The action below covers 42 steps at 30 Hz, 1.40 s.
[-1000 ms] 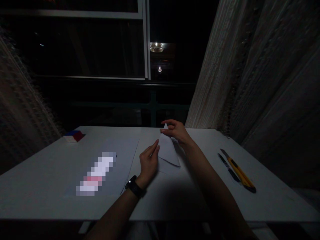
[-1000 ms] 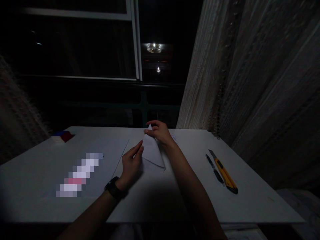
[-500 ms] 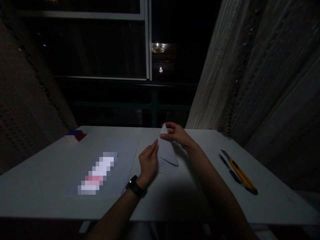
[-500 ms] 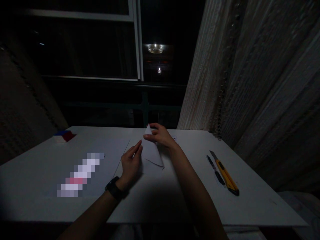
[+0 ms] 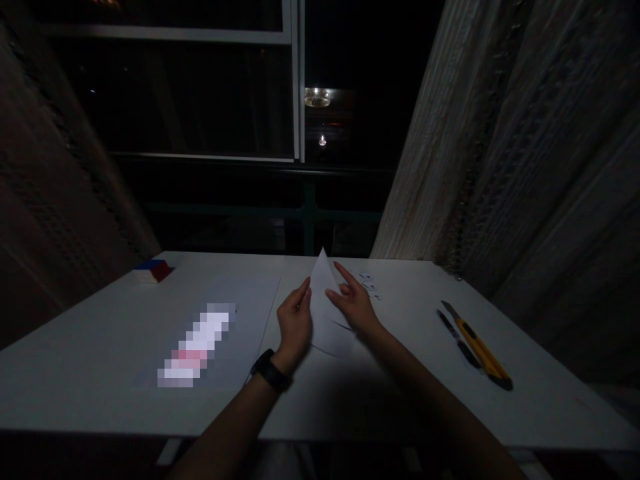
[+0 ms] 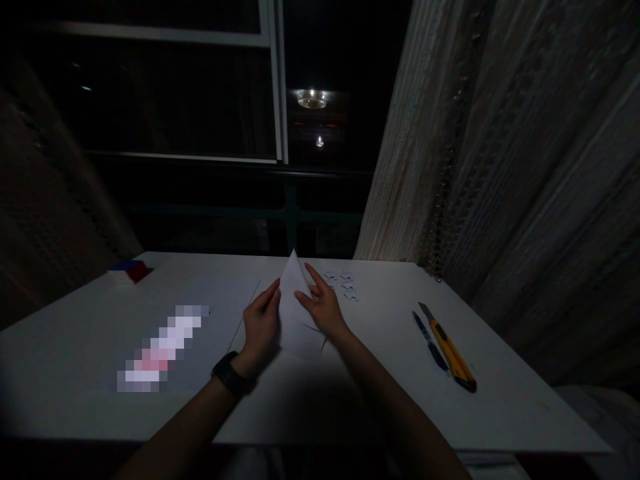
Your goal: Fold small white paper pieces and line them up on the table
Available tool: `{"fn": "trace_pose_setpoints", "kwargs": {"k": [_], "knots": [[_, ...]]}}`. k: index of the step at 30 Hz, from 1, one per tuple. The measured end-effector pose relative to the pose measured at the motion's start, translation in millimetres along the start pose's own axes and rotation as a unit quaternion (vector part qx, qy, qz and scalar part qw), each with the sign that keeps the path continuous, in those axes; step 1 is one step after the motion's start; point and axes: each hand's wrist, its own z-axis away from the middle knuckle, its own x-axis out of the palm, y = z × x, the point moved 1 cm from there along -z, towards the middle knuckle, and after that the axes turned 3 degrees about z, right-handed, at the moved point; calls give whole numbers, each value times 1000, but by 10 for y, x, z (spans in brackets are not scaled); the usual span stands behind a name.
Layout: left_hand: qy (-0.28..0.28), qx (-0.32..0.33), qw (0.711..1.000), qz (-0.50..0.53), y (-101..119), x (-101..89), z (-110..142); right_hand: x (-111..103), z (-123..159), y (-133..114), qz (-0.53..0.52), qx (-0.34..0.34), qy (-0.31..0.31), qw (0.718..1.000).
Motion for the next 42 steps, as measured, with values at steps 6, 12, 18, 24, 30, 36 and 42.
{"fn": "trace_pose_setpoints", "kwargs": {"k": [6, 12, 18, 24, 30, 36, 42], "knots": [[-29, -4, 999, -20, -3, -13, 0, 23, 25, 18, 64, -60, 50, 995], [-49, -41, 997, 31, -4, -32, -235, 11, 35, 97, 73, -37, 15, 997], [-52, -53, 997, 32, 14, 26, -469, 32, 44, 126, 111, -50, 9, 993], [-130, 5, 989, -70, -9, 50, -472, 101, 127, 56, 253, -66, 79, 962], [-96, 18, 990, -100, 28, 95, -444, 218, 208, 50, 306, -96, 81, 944], [-17, 26, 999, -18, 118, 171, -354, 270, 258, 54, 257, -109, 85, 957], [-9, 64, 998, -7, 219, 134, -274, 215, 145, -114, 125, -89, 124, 980]]}}
